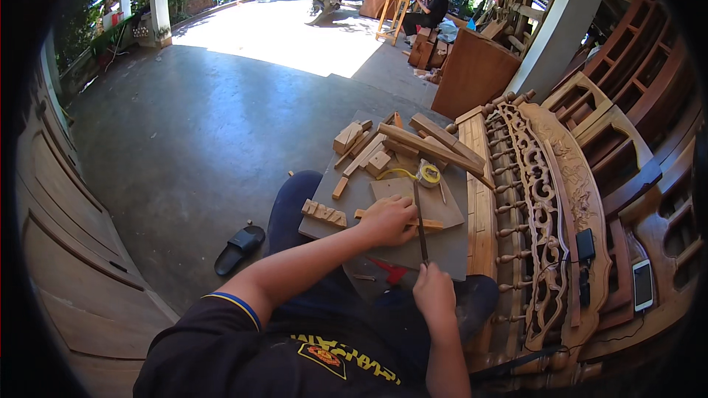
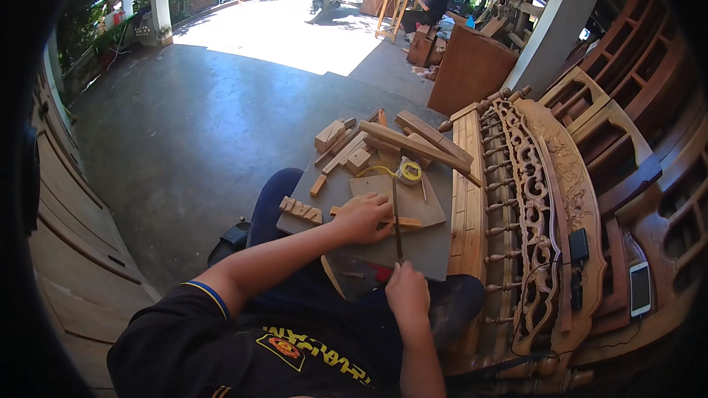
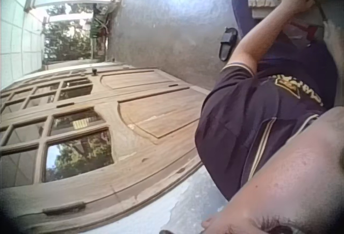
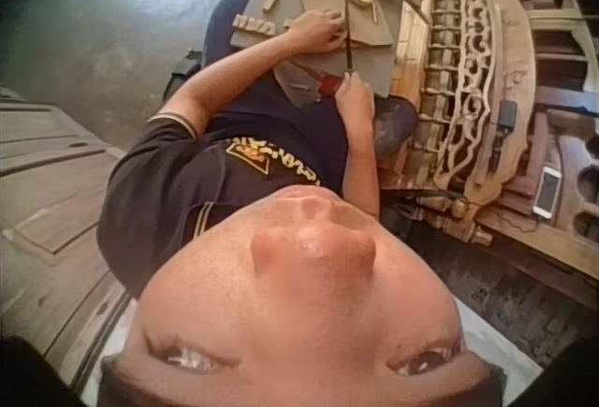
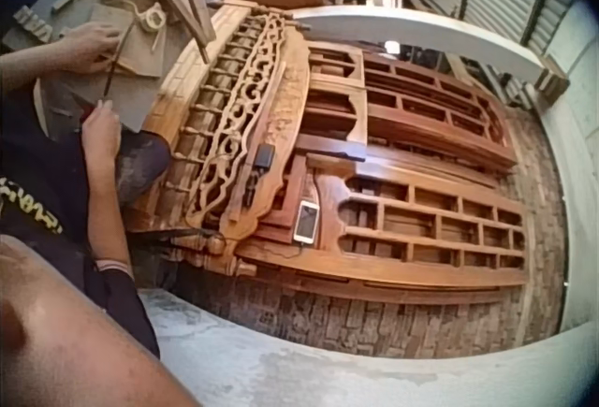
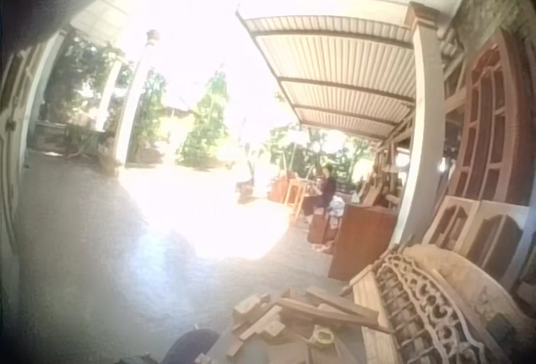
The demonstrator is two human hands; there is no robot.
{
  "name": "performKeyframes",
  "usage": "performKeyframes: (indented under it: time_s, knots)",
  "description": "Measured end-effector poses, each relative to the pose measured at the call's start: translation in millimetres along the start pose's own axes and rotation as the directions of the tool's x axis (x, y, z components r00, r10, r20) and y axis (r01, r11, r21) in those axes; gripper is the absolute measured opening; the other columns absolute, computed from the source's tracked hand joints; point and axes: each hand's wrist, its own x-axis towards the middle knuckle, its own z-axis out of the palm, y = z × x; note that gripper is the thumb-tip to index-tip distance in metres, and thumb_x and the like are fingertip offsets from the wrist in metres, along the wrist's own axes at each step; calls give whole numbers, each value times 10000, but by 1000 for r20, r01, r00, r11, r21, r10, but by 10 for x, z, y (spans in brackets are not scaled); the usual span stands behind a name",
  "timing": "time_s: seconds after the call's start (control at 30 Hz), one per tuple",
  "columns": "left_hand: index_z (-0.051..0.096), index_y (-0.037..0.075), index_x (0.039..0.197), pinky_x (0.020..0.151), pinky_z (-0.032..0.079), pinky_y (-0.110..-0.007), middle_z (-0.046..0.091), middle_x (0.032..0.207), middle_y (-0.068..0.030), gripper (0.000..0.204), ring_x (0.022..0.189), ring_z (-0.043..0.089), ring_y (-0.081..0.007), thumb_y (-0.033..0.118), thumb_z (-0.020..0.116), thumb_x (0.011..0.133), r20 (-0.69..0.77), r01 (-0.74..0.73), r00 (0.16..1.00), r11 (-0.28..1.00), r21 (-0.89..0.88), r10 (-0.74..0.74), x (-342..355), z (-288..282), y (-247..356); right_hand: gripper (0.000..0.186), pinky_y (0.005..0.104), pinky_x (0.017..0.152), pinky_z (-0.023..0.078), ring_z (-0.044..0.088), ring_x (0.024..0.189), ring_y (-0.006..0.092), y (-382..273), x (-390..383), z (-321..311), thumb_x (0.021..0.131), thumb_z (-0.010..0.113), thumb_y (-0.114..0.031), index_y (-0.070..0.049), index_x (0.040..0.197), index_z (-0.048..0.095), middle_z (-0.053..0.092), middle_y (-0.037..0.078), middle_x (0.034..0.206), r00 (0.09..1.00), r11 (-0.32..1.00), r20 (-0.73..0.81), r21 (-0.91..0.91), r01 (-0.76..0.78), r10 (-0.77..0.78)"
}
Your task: Carving small wooden blocks and pieces using a knife.
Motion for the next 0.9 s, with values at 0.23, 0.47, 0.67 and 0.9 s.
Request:
performKeyframes:
  time_s: [0.23,0.47,0.67,0.9]
  knots:
    - [671,68,922,849,539,-446,635,971,-129,236,976,646,-333,288,709,845,-24,70,997,997,10,-70,-32,15,65,323,600,769,535,674,842,524,48,30,30,1044,517,-254,25,921,622,684,328,846,999,999,20,16,45,-45]
    - [658,66,920,842,536,-448,626,966,-131,234,971,642,-333,286,708,856,-7,-9,1000,1000,0,9,-26,0,50,321,599,769,533,671,837,528,83,-255,-98,1048,510,-256,23,936,623,680,333,842,999,1000,47,16,-21,21]
    - [656,64,920,829,537,-447,626,959,-132,247,948,641,-336,297,712,857,-16,17,1000,1000,8,-17,-31,31,70,330,596,774,536,670,837,529,12,257,14,1050,507,-265,23,944,628,684,327,849,998,998,25,26,64,-65]
    - [656,54,915,816,544,-451,624,956,-132,234,941,642,-336,275,701,854,-26,13,1000,1000,1,-13,-25,11,88,350,601,788,534,673,860,527,149,-400,-109,1049,507,-283,30,950,628,691,322,867,994,995,76,44,-87,83]
